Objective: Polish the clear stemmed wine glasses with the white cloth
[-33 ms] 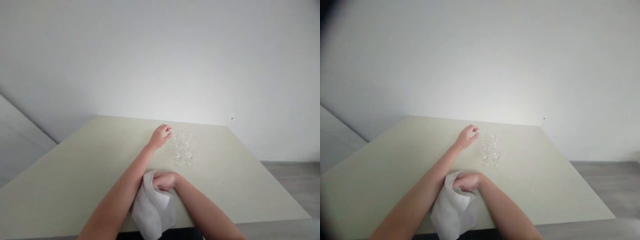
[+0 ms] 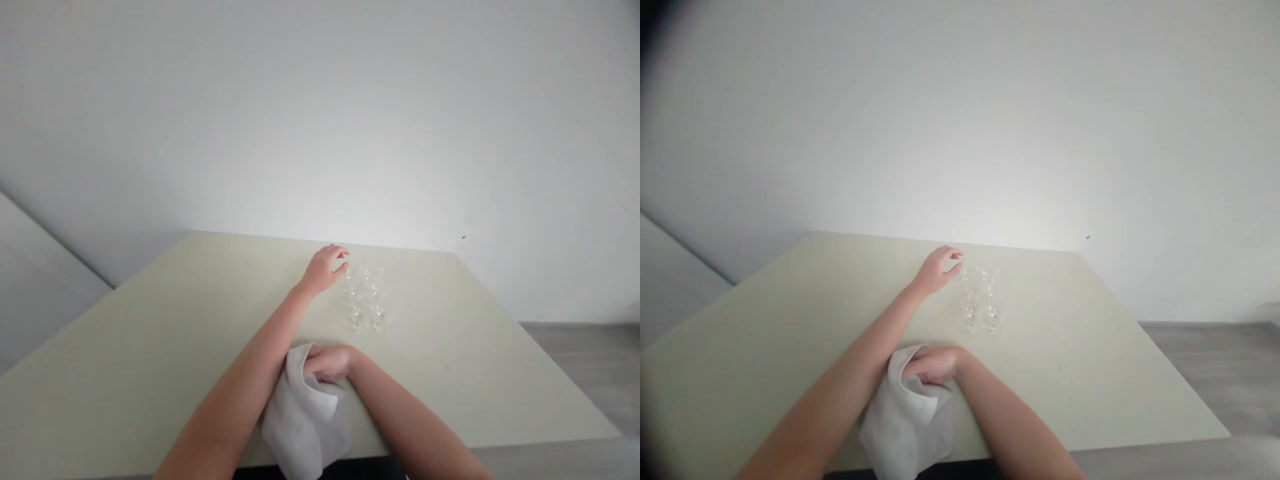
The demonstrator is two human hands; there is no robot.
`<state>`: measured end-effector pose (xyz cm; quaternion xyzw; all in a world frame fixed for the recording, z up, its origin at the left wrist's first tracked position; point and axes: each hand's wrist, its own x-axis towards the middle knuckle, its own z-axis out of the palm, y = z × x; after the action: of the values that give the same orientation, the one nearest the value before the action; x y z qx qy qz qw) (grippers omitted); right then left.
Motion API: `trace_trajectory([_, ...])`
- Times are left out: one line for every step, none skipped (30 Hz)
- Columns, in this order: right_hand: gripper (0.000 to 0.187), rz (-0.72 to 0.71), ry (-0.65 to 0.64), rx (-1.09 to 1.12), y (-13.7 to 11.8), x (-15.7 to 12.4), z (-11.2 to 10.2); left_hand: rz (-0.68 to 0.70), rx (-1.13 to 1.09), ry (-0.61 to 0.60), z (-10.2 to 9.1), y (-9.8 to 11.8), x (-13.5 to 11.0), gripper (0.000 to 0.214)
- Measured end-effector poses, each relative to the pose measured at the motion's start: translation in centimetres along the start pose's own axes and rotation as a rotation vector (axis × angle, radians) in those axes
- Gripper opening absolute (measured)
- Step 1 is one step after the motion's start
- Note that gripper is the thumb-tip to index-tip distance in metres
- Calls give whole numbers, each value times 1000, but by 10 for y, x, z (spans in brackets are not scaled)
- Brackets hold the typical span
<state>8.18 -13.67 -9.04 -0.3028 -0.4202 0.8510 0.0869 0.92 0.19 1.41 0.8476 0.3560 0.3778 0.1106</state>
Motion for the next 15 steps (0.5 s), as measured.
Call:
trace_trajectory([14,-6,-4,2,0,0,-1,52,29,-36,-3,10,13,30])
trace_trajectory([17,-8,-14,0,0,-1,-1,91,69,-95,-5,19,25,33])
trace_trajectory([20,-10,-27,-4,0,-2,-1,116,121,-174,-7,27,36,35])
trace_trajectory([24,-13,-41,-11,0,-2,-1,127,178,-265,-8,33,46,36])
trace_trajectory([28,-14,-50,-18,-1,-3,0,132,233,-359,-9,39,54,38])
trace_trajectory([32,-11,-52,-28,-1,-3,0,131,283,-442,-8,43,60,40])
trace_trajectory([34,-9,-46,-38,-1,-3,0,128,326,-510,-8,46,64,42])
trace_trajectory([35,-3,-40,-46,-1,-3,0,126,357,-558,-7,48,67,44])
trace_trajectory([36,2,-33,-52,-1,-3,1,128,379,-586,-6,49,70,45])
trace_trajectory([37,8,-31,-56,-1,-2,1,135,393,-599,-5,50,71,45])
trace_trajectory([37,12,-31,-57,-2,-2,1,143,398,-604,-5,51,72,45])
trace_trajectory([38,14,-34,-58,-2,-1,1,148,394,-610,-5,51,72,45])
trace_trajectory([40,18,-36,-60,-3,-1,2,143,383,-619,-5,52,73,44])
trace_trajectory([41,20,-41,-62,-4,-1,2,129,363,-634,-6,53,73,44])
trace_trajectory([43,23,-47,-64,-5,-1,3,107,338,-652,-6,53,72,44])
